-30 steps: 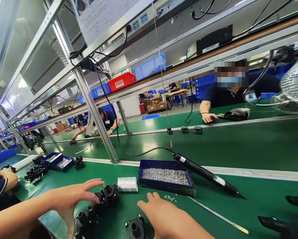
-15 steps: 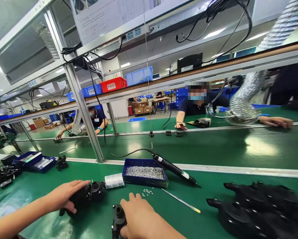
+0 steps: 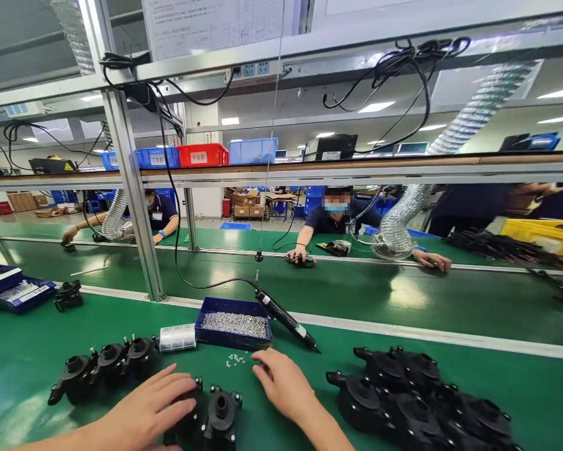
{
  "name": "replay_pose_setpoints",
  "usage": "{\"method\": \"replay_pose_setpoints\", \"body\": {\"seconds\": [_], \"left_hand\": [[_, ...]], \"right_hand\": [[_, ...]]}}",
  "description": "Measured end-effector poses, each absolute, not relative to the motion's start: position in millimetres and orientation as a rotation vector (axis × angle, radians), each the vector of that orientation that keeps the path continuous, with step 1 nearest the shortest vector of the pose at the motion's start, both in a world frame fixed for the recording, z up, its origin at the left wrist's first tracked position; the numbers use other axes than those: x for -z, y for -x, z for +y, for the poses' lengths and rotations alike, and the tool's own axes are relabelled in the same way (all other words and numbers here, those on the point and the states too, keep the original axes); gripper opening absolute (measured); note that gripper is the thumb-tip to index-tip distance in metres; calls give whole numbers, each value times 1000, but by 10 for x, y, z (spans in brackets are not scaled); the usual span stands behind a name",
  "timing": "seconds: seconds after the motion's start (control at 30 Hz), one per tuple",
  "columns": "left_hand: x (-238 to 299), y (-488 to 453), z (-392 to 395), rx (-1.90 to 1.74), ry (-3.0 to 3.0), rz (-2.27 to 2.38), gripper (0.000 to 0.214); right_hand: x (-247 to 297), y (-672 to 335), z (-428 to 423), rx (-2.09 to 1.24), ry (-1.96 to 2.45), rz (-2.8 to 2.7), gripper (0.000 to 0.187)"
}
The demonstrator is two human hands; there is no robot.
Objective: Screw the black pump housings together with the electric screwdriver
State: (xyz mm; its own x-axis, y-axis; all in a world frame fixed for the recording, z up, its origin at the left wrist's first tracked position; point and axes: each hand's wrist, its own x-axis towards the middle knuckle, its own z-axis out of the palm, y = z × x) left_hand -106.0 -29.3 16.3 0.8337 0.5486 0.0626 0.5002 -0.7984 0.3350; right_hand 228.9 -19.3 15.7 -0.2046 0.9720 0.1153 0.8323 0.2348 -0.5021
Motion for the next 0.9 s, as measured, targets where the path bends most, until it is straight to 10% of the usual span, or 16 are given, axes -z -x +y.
{"method": "replay_pose_setpoints", "body": {"seconds": [0.33,0.9], "left_hand": [[-527,824,-30,-437,-2583,1124,31],[227,86,385,-293,-2604,1247,42]], "right_hand": [[-61,-2100,-234,-377,1758,-2282,39],[94,-2176,-162,-420,1740,-2129,17]]}}
